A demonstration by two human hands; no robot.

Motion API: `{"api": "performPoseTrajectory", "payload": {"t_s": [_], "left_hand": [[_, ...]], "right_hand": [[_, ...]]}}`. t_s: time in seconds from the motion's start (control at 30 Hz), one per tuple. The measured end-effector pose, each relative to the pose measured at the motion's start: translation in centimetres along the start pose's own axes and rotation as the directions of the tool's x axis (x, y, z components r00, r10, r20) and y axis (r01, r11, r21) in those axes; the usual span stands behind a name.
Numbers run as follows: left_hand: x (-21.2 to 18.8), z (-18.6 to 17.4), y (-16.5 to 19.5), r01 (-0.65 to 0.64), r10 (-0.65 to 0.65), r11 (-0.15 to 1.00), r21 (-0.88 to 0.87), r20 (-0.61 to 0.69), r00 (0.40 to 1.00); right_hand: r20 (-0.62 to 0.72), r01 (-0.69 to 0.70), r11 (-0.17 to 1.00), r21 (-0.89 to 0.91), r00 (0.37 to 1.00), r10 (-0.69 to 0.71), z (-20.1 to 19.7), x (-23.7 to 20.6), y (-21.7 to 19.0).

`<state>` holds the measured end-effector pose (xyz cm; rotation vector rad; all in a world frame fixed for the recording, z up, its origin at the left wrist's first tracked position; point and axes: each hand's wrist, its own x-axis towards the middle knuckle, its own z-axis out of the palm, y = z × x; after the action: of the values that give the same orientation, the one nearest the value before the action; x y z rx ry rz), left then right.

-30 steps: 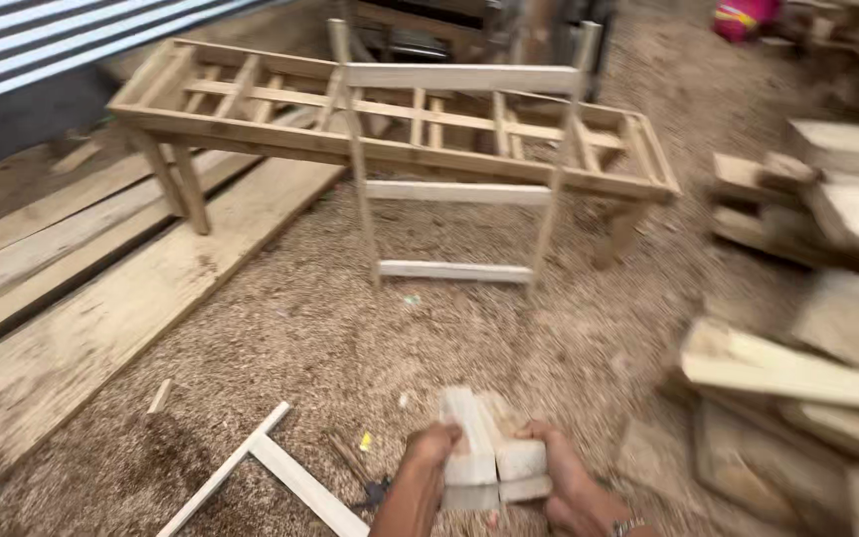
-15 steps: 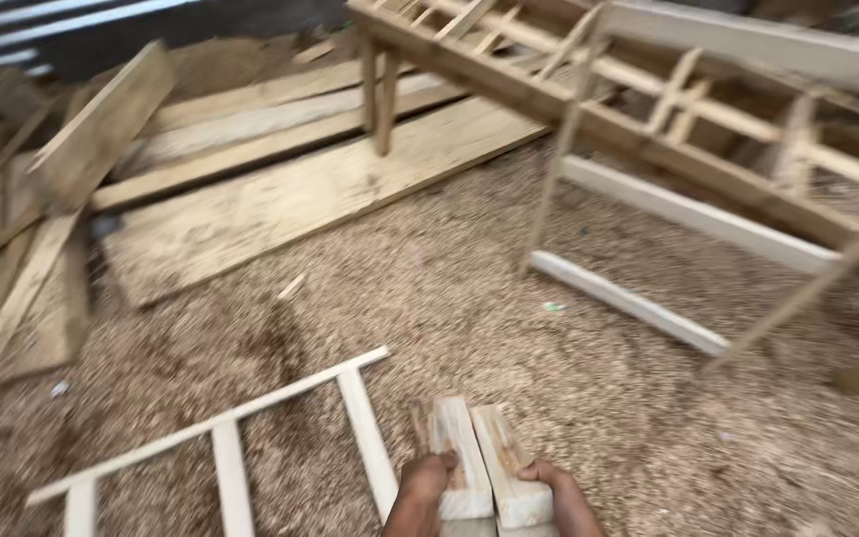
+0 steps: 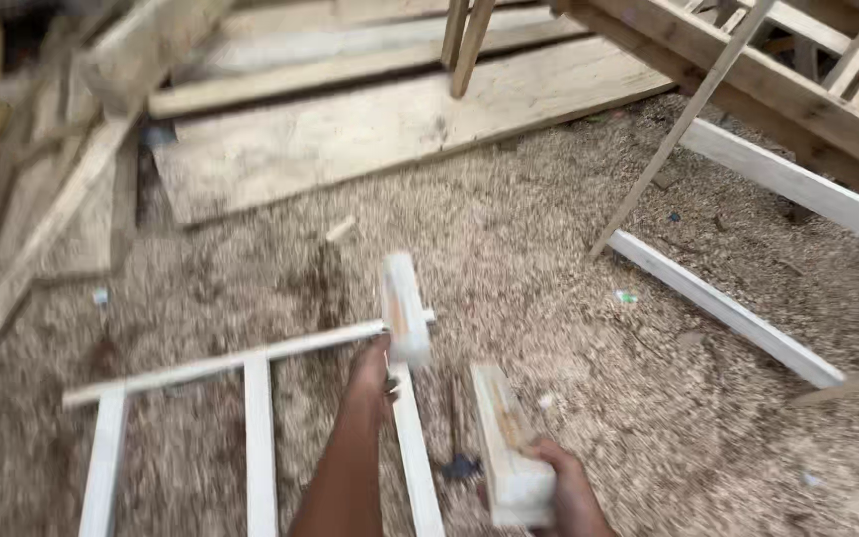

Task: The person assembles a wooden frame by hammering nails into joints. They then gather several small wooden blocks from under a workbench and place them on the floor.

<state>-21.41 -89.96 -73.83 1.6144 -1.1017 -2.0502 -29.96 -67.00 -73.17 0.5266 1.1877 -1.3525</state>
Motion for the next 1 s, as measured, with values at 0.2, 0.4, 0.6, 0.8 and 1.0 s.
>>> {"api": "performPoseTrajectory", "payload": {"t_s": [0.2, 0.4, 0.6, 0.8, 1.0], "left_hand": [[-1.8, -0.8, -4.2, 0.129, -0.116, 0.969, 0.209, -0.073, 0.991], [-4.8, 0.0, -7.9, 0.342, -0.37, 0.89, 0.302, 0.04, 0.928], [-6.3, -2.5, -11.4, 0.223, -0.223, 0.975, 0.02, 0.15, 0.963], [-8.7, -6.0, -13.8, 0.229, -0.221, 0.969, -0.093, 0.095, 0.971], [-15.2, -9.1, -16.2, 0.275, -0.272, 0.942, -0.193, 0.046, 0.961]], "right_hand": [[0.013, -0.03, 0.995, -0.09, 0.999, 0.032, 1.9, 0.4, 0.7], [0.111, 0.06, 0.983, -0.172, 0.993, -0.041, 3.0, 0.1, 2.0], [0.078, 0.036, 0.971, -0.237, 0.997, -0.018, 4.3, -1.1, 5.8], [0.234, 0.047, 0.944, -0.327, 0.972, 0.033, 4.3, -3.2, 9.5], [0.209, -0.004, 0.923, -0.384, 0.974, 0.091, 3.3, -6.9, 14.4]]}}
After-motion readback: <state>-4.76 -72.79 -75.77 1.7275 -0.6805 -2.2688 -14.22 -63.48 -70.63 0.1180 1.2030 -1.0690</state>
